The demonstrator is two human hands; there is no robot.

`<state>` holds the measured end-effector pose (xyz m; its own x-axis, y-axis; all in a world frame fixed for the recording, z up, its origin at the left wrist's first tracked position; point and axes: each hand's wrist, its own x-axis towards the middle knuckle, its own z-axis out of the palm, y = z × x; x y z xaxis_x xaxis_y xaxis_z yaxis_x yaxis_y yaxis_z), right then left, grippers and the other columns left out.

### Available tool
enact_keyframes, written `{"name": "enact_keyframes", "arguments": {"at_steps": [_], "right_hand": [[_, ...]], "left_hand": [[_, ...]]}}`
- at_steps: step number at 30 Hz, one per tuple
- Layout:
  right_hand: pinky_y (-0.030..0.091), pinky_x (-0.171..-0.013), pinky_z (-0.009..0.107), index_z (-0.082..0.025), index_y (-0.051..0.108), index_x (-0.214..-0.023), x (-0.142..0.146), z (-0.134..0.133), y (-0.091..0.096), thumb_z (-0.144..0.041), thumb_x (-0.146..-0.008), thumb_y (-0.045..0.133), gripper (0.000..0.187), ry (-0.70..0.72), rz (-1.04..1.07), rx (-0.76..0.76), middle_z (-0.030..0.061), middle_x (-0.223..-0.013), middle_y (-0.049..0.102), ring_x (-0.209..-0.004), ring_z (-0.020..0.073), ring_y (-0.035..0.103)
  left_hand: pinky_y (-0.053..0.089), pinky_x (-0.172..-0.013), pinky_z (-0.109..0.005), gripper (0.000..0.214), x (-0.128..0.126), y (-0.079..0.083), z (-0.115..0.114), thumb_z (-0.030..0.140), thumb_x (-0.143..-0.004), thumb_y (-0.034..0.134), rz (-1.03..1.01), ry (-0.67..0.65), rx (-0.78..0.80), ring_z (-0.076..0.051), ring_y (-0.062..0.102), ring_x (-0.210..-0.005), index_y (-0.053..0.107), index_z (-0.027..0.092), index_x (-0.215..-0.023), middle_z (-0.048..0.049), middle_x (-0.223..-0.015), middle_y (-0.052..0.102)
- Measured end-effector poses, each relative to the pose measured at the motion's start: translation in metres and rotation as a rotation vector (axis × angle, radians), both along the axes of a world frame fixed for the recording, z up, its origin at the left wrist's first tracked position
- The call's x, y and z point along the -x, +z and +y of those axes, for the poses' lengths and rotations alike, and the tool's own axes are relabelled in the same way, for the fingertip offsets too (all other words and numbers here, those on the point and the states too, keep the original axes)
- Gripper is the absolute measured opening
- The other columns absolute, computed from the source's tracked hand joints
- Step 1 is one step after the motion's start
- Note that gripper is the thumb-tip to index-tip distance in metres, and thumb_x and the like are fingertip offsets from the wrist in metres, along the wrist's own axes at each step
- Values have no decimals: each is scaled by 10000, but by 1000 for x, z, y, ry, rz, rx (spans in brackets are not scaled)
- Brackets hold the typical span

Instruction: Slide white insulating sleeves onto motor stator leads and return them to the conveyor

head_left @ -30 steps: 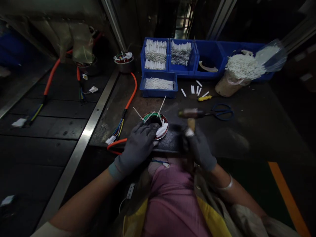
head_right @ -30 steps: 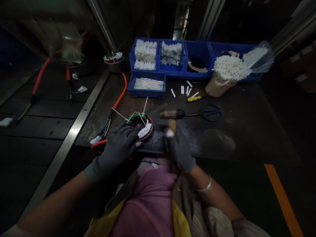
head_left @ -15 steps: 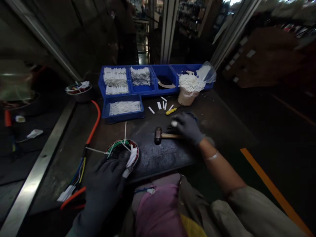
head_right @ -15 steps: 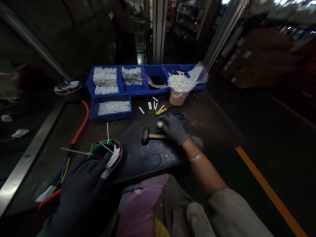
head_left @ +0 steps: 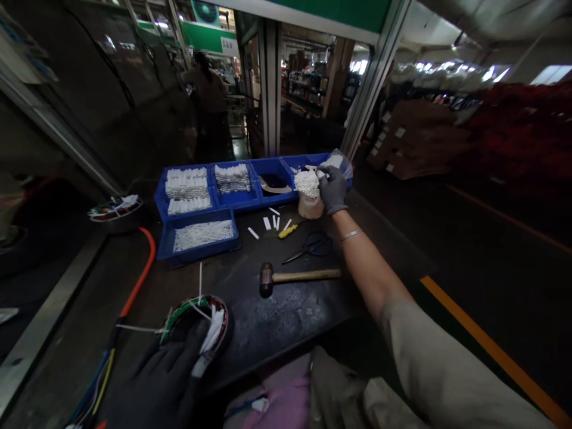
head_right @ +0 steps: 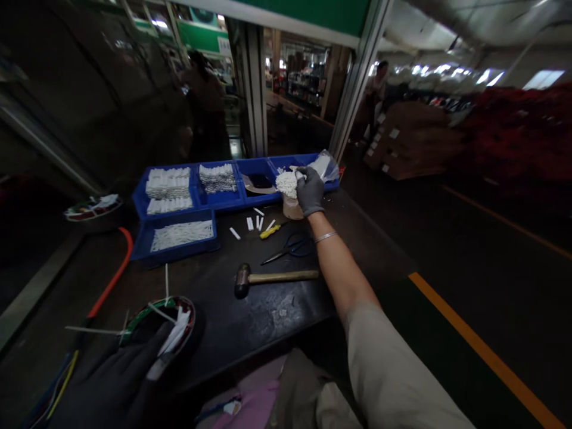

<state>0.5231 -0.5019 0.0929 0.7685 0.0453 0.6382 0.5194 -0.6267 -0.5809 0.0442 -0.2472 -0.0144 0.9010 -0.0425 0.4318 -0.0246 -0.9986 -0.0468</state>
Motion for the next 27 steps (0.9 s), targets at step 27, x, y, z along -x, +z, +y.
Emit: {"name": "enact_keyframes", "arguments": {"at_steps": [27], "right_hand": [[566,-668,313,-208,771,-978,169,1,-37,-446,-750,863,342,734,563,-628,8,-824,735,-709,166,652]], "left_hand": [[502,-886,-465,410,-20,35,-31,283,-1101,376,-103,50,-41,-299,752,-911,662,115,-1341,-129,-1040,806]]}}
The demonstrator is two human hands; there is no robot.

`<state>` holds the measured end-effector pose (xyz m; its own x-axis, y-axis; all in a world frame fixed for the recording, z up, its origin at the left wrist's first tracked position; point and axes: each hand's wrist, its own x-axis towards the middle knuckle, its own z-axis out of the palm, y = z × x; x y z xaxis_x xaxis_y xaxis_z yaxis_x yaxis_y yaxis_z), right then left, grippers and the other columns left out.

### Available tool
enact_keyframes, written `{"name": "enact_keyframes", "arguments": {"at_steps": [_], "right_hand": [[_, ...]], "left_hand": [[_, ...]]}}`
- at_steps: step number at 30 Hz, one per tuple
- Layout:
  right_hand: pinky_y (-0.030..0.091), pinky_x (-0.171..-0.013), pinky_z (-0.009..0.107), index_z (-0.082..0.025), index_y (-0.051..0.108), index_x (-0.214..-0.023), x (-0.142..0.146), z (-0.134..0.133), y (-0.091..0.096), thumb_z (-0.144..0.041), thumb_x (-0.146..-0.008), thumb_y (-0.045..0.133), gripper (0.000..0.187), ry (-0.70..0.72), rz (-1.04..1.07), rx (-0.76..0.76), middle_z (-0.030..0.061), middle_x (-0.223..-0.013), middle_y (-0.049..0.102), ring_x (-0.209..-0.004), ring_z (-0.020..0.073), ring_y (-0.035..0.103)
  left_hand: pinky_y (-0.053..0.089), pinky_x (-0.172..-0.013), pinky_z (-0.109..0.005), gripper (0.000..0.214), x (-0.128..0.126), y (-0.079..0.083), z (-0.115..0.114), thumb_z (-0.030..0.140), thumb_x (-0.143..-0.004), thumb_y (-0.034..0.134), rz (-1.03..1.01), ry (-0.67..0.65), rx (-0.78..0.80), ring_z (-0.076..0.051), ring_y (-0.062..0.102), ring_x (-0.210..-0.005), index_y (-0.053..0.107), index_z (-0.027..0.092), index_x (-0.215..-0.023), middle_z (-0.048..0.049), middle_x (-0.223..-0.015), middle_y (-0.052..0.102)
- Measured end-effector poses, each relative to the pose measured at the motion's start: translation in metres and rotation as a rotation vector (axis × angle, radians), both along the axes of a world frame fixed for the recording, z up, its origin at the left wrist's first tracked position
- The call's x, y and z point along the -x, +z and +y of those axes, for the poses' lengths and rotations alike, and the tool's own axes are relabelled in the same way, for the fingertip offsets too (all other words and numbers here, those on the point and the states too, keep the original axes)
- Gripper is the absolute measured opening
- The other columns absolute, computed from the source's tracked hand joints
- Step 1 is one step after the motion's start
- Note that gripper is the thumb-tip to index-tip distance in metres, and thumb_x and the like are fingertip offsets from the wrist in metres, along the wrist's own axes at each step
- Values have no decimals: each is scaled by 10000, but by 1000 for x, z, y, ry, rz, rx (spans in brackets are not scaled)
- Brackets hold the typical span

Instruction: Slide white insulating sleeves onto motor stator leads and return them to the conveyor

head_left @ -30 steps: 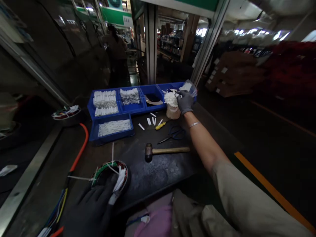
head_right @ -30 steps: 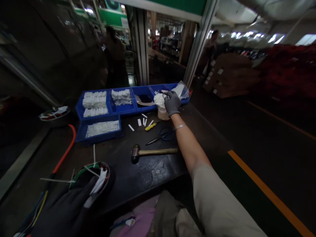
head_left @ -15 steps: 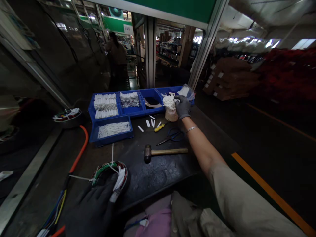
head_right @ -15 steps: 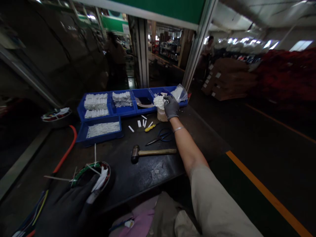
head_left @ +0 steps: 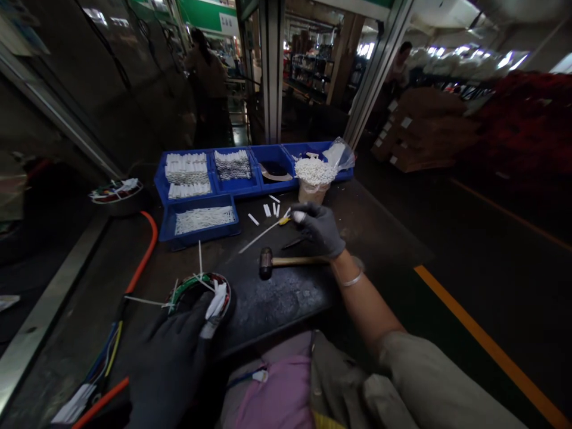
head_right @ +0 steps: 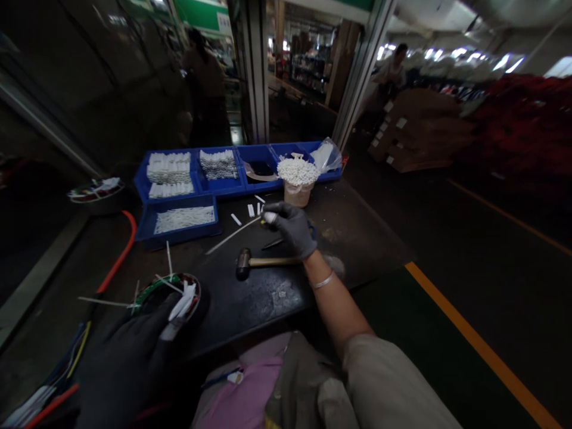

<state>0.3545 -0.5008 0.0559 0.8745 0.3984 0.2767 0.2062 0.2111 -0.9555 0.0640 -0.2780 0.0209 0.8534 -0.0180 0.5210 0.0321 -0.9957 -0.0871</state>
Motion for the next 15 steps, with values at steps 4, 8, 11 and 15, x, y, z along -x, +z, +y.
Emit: {"name": "enact_keyframes", "arguments": {"at_steps": [4,8,11,15], "right_hand": [[563,-693,304,-208,744,-897,49,-7,-9,-446,-793,846,279,92,25,77,1,-805,738,-712,170,670],[569,-801,321,-221,721,-899,76,-22,-4,-413,-871,812,214,154,-125,180,23,-914,768,-866,197,714],[582,-773,333,-225,669,-843,95,-31,-1,-440,-858,842,277,221,-96,198,28,-895,767,-828,204,725],[601,-747,345,-246,679,-835,128,-45,-4,-470,-849,873,297,303,-2,172,21,-858,768,-800,216,731]], "left_hand": [[525,-875,-425,437,2,1,3,353,-1116,351,-12,-2,151,-276,751,-986,721,157,-1240,-103,-1088,807],[542,-884,-457,443,2,-7,8,427,-1101,385,48,75,247,-306,746,-1009,758,212,-1207,-81,-1103,811],[539,-946,-516,462,1,-7,7,421,-1096,377,124,100,300,-336,738,-1049,749,198,-1257,-105,-1148,801],[510,-1060,-533,459,5,9,-7,364,-1077,380,199,83,437,-311,728,-1121,725,181,-1317,-107,-1222,785]]}}
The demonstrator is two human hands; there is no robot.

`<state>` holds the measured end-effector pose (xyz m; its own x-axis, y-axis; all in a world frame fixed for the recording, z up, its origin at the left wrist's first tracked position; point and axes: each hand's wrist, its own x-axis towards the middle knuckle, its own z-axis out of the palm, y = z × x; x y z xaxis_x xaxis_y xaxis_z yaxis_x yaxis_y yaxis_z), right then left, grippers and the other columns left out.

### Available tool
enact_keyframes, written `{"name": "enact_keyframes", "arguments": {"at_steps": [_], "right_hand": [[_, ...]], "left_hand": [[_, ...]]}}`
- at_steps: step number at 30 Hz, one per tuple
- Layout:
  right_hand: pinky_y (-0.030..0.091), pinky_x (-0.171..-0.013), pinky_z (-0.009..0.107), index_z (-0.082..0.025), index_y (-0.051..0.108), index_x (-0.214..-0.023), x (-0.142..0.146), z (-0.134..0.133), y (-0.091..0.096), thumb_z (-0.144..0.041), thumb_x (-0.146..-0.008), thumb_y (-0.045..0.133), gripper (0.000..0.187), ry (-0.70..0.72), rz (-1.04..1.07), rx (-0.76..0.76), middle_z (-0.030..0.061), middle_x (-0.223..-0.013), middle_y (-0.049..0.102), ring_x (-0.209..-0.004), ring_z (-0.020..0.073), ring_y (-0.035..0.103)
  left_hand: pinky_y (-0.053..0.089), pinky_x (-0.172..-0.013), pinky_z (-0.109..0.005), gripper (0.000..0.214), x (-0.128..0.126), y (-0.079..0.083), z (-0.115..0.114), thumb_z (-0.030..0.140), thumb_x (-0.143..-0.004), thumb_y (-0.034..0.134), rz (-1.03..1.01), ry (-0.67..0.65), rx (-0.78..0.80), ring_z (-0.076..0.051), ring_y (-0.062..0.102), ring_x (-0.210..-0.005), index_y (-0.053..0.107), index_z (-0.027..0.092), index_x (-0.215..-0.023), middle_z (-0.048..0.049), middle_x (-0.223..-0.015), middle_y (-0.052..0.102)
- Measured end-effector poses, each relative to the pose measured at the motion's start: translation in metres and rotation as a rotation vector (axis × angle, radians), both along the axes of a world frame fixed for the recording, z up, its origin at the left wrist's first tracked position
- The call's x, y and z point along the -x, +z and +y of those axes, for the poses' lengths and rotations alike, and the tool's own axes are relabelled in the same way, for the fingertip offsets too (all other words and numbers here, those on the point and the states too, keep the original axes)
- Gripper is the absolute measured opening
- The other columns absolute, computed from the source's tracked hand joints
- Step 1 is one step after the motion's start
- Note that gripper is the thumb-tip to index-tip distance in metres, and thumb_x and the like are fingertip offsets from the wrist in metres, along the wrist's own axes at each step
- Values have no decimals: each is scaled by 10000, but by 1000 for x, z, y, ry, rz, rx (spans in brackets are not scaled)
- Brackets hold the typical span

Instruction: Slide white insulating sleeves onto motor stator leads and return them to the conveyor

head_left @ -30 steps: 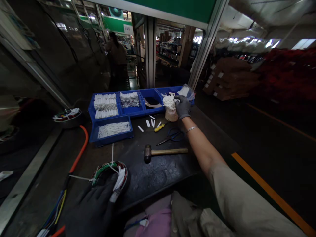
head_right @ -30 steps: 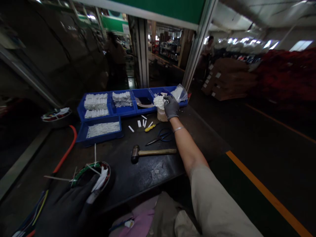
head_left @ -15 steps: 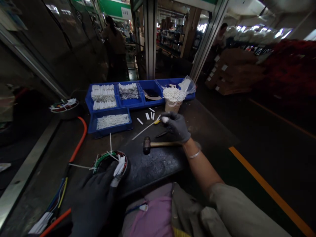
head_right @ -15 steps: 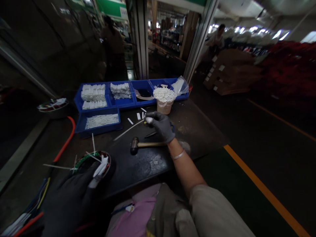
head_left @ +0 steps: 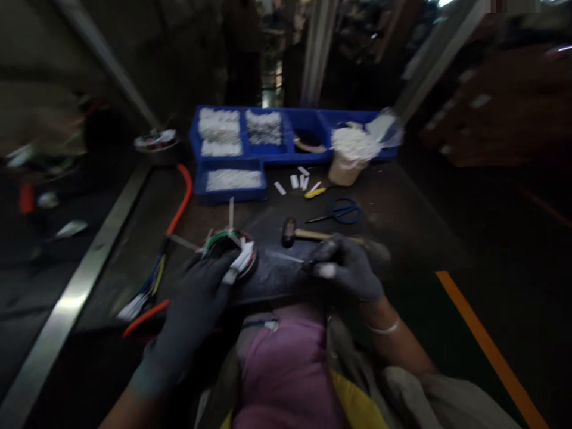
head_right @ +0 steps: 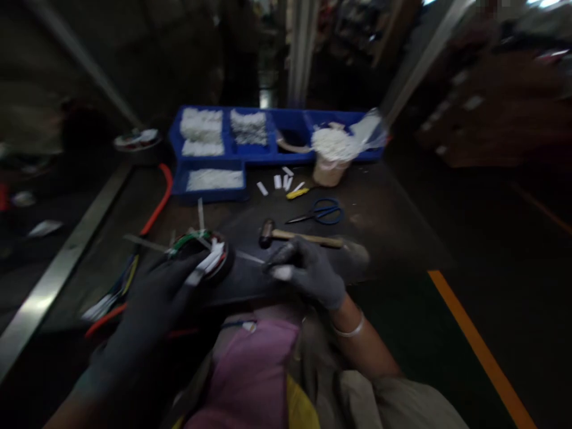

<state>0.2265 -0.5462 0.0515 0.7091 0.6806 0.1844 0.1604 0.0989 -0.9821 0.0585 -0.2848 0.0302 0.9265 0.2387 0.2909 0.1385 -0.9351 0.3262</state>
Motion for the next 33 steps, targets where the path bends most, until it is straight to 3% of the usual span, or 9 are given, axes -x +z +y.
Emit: {"name": "enact_keyframes", "arguments": {"at_steps": [4,8,11,20,24,29,33], "right_hand": [[594,-713,334,-274,725,-863,17,-15,-20,-435,-857,886,228,140,33,75,19,-853,771,-782,218,727],[609,-725,343,-268,757,-882,29,-22,-45,-458,-915,825,204,315,44,132,46,-876,788,-809,231,754],[611,-730,319,-260,771,-898,37,-21,-53,-457,-935,801,203,338,15,160,50,-883,799,-812,218,768],[583,-677,308,-241,759,-849,32,-12,-50,-530,-881,817,296,292,27,274,50,-831,792,-753,223,754],[571,-677,315,-239,733,-857,23,-2,-41,-535,-887,806,307,325,6,266,54,-859,786,-766,223,734],[578,-687,324,-244,745,-851,16,-3,-21,-480,-903,798,247,415,-100,303,59,-857,790,-779,234,752],[580,-683,311,-252,740,-837,19,-10,-25,-426,-912,788,195,371,-121,282,40,-844,791,-763,221,756]], "left_hand": [[423,-1182,-531,411,-3,13,-10,297,-1044,454,72,34,119,-272,723,-1153,726,184,-1330,-87,-1242,782],[404,-1190,-521,383,-5,14,-12,269,-1033,488,93,68,158,-264,727,-1142,742,194,-1309,-79,-1222,790],[397,-1195,-514,367,-4,13,-13,281,-1030,516,77,79,187,-256,726,-1139,742,208,-1310,-64,-1238,787],[398,-1202,-507,374,-4,13,-13,262,-1028,504,94,80,172,-256,719,-1151,730,198,-1319,-71,-1225,788],[397,-1206,-522,387,-4,17,-15,240,-1032,476,131,57,120,-270,699,-1205,713,182,-1333,-91,-1268,770],[394,-1217,-527,430,-4,18,-17,214,-1031,456,139,37,78,-273,693,-1207,676,168,-1397,-109,-1232,774],[406,-1190,-531,412,-4,17,-17,231,-1048,434,131,38,79,-277,701,-1187,700,163,-1355,-108,-1224,777]]}}
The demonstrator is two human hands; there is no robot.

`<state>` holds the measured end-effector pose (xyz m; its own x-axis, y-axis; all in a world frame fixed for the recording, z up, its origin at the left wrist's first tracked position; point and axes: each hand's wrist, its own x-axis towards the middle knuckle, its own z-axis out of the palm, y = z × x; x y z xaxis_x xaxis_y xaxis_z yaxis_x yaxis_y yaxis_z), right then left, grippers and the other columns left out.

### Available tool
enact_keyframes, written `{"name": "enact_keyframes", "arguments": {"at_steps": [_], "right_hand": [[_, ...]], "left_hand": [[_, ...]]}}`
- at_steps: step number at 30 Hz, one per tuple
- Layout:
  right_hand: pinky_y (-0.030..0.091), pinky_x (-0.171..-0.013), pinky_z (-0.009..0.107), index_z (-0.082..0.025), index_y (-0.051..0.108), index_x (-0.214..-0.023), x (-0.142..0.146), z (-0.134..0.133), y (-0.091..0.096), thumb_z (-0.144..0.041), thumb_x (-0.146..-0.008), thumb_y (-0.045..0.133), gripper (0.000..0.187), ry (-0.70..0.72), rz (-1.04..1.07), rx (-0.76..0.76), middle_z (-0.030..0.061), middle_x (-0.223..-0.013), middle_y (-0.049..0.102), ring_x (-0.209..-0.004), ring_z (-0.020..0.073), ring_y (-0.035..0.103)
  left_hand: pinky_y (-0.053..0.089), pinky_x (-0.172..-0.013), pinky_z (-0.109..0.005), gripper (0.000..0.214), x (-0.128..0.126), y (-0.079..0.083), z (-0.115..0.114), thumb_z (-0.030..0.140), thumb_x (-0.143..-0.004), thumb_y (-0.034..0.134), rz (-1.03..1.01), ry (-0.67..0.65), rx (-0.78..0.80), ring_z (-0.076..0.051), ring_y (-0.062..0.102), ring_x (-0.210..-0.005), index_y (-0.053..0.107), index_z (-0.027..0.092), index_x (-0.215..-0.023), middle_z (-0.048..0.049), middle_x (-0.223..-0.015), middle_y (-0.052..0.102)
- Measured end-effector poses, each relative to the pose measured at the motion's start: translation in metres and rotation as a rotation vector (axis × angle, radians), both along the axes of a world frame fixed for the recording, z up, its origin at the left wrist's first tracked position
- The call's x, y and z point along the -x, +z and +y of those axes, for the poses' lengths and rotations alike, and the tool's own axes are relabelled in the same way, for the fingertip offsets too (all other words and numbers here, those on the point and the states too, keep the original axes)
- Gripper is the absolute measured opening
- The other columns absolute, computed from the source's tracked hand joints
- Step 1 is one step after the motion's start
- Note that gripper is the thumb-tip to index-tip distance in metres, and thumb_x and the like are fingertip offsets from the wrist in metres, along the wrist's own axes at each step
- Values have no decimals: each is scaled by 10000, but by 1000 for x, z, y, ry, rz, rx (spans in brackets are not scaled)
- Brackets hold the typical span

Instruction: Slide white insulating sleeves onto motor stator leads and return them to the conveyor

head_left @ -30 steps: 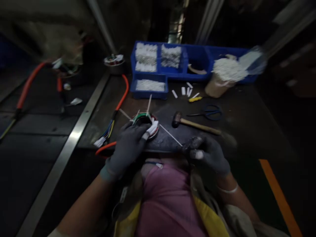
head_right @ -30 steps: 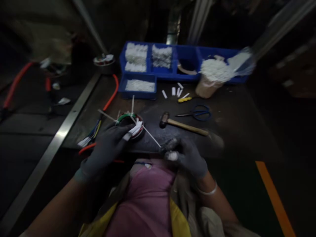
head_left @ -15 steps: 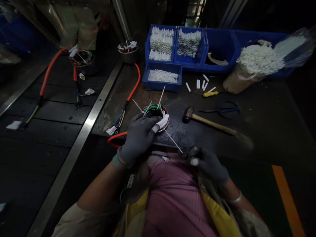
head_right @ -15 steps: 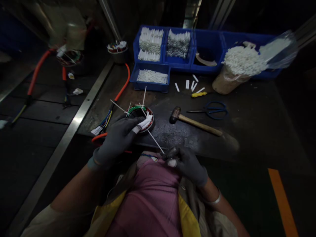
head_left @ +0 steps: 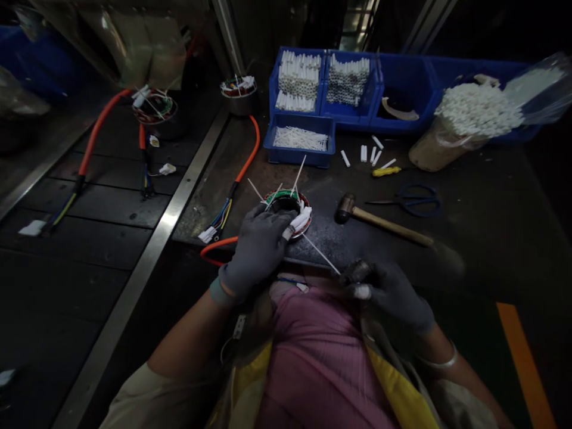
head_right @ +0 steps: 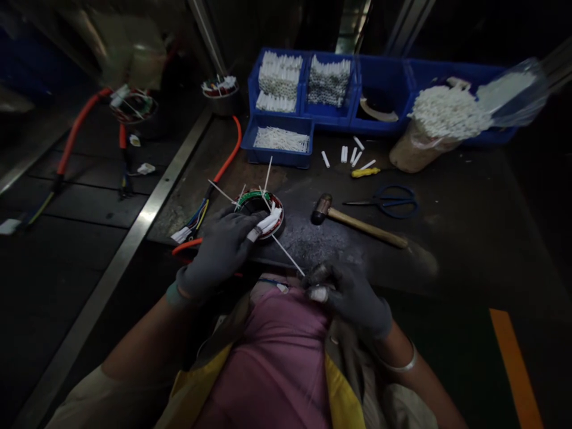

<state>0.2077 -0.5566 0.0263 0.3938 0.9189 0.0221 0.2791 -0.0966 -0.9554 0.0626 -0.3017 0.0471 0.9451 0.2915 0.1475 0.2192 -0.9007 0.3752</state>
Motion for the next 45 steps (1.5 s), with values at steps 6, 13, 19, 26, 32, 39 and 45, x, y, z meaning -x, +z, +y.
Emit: {"name": "enact_keyframes", "arguments": {"at_steps": [6,13,19,26,32,39,45], "right_hand": [[578,-700,334,-237,739,-861,3,-3,-19,-502,-901,784,271,-39,48,56,57,-860,789,-778,236,746],[578,-797,347,-253,768,-908,-1,56,-19,-435,-884,813,189,-95,95,-47,32,-935,786,-872,230,730],[583,-896,359,-273,761,-963,10,103,-28,-354,-879,821,131,-256,52,-242,17,-1040,779,-968,226,728],[586,-974,435,-345,800,-1119,19,84,-35,-383,-983,736,156,-355,-332,-180,34,-1155,788,-1086,274,739],[614,-1017,406,-354,755,-1275,27,83,-41,-303,-1026,701,259,-367,-556,-315,29,-1259,770,-1151,249,742],[638,-993,380,-318,741,-1282,31,94,-48,-232,-1037,663,270,-414,-673,-423,35,-1200,786,-1124,237,756],[607,-1012,334,-244,707,-1327,26,107,-39,-237,-1098,554,275,-339,-767,-338,78,-1271,761,-1182,213,724]], "left_hand": [[390,-1199,-527,409,0,1,0,242,-1057,433,10,-2,8,-271,691,-1207,693,172,-1365,-108,-1262,768],[376,-1226,-534,446,1,-2,0,240,-1061,424,24,4,-31,-279,682,-1225,619,141,-1451,-135,-1279,753],[477,-1167,-451,629,1,-14,-3,282,-987,601,-164,201,99,-276,651,-1304,477,74,-1567,-145,-1372,718],[380,-1233,-499,376,5,-13,-3,152,-978,530,-183,-5,88,-221,704,-1239,761,245,-1261,-41,-1301,766],[371,-1226,-532,456,6,-17,-3,127,-941,525,-181,-35,1,-244,699,-1241,731,237,-1333,-60,-1326,753],[377,-1217,-540,451,5,-21,-7,126,-953,510,-205,-34,-34,-255,704,-1230,722,225,-1338,-74,-1337,747],[374,-1225,-515,399,5,-21,-6,128,-954,536,-253,-21,18,-242,709,-1222,734,220,-1287,-60,-1309,760]]}}
